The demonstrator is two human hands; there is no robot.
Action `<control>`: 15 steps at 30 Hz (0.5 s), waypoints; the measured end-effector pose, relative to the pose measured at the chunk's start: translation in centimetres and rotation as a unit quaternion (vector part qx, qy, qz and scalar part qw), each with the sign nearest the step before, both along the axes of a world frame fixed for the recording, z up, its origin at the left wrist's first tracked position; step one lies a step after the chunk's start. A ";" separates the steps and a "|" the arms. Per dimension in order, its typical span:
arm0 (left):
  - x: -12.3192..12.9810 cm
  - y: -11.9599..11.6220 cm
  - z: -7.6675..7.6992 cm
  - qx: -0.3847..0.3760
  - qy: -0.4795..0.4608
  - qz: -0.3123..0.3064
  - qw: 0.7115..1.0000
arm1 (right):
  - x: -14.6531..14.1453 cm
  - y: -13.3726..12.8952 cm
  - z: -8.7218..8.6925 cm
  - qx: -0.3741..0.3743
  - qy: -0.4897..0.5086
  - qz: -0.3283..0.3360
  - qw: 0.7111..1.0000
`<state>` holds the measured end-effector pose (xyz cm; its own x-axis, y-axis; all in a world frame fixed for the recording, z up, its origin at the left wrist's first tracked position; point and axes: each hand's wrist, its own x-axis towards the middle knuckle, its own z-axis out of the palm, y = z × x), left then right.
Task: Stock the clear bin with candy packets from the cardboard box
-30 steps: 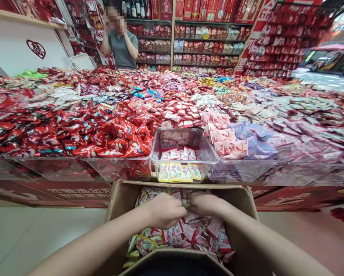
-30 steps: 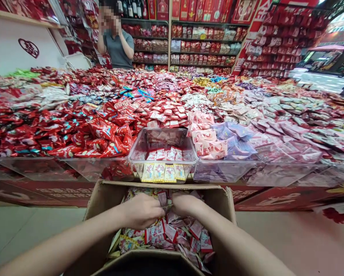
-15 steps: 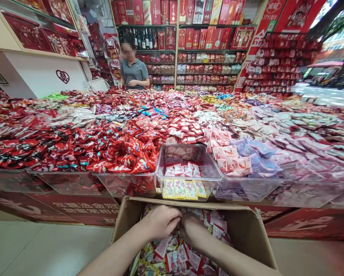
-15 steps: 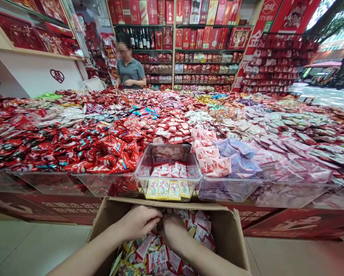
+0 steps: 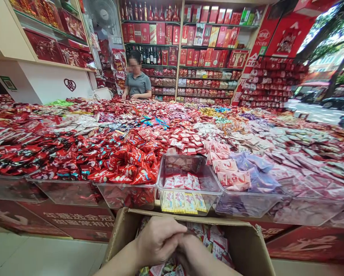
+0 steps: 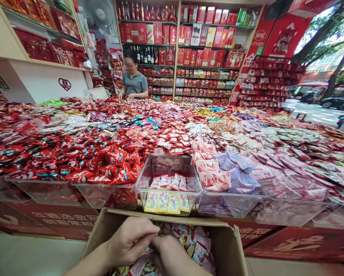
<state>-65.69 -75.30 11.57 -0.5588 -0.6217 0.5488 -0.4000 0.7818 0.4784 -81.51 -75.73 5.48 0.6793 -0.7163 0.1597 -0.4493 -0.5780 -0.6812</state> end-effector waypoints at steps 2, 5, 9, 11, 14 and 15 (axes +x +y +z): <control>0.4 0.4 1.8 0.011 0.062 0.087 0.994 | -0.8 0.4 3.6 -0.090 -0.082 0.053 0.991; 0.6 0.2 4.1 0.189 0.122 0.183 0.957 | -1.9 0.1 7.6 -0.213 -0.194 0.034 0.957; -0.6 -1.2 5.0 0.425 0.246 0.055 0.870 | -2.1 -1.1 8.6 -0.244 -0.242 -0.067 0.937; -1.4 -1.9 4.7 0.423 0.314 0.030 0.850 | -1.9 -1.5 8.0 -0.202 -0.266 -0.096 0.938; -2.3 -2.5 3.8 0.388 0.367 0.058 0.844 | -1.5 -1.7 7.0 -0.102 -0.321 -0.158 0.928; -2.5 -2.5 3.5 0.375 0.377 0.072 0.844 | -1.4 -1.7 6.7 -0.070 -0.339 -0.177 0.921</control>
<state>-68.21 -77.84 15.03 -0.1164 -0.9838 0.1365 0.1747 0.1150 0.9779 -82.92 -77.44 12.19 0.1174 -0.8137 0.5694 -0.1242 -0.5808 -0.8045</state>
